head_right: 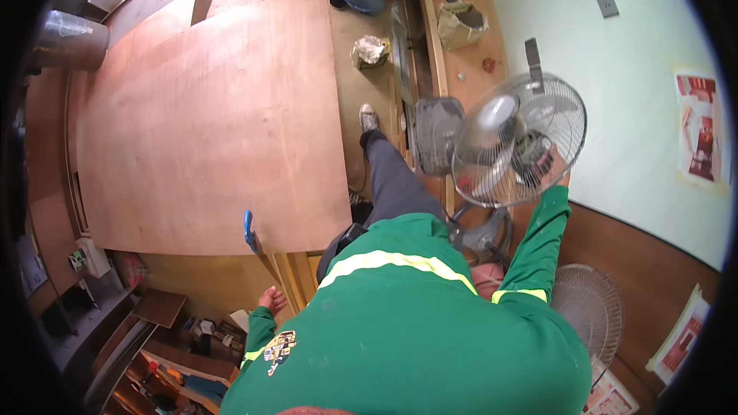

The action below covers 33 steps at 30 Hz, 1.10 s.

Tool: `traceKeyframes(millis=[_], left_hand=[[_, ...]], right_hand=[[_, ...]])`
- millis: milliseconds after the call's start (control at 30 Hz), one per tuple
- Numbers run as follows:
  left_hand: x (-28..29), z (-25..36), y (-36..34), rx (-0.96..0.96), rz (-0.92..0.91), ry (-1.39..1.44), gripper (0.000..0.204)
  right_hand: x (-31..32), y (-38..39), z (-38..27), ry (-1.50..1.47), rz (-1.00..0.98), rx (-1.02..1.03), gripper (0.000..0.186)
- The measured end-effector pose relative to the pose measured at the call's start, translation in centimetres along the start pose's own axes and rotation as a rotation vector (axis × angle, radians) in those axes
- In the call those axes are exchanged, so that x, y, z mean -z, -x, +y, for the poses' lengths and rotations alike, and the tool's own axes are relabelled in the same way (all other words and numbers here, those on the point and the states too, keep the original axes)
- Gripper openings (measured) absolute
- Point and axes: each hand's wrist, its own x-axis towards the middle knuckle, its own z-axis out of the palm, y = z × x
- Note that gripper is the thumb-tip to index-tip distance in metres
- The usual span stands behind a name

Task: The person measures a large plywood sheet with a tape measure and then cuts through the wood using a hand saw.

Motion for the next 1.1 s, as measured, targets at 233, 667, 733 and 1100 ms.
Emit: traceKeyframes(millis=[233,667,733,1100], left_hand=[[-1.8,19.6,1.3,-0.11,-0.055,-0.241,0.022],[-10.0,38.3,8.0,-0.115,0.175,-0.444,0.05],[-13.5,38.0,8.0,-0.143,0.151,-0.437,0.048],[-21.9,25.9,3.1,-0.168,0.057,-0.084,0.039]], right_hand=[[-0.7,-4.0,-3.3,0.065,0.088,-0.087,0.025],[4.8,-17.7,-8.5,0.677,-0.276,0.115,0.03],[6.2,-20.6,-9.1,0.713,-0.251,-0.04,0.044],[0.9,-17.8,-13.3,0.812,-0.147,-0.553,0.079]])
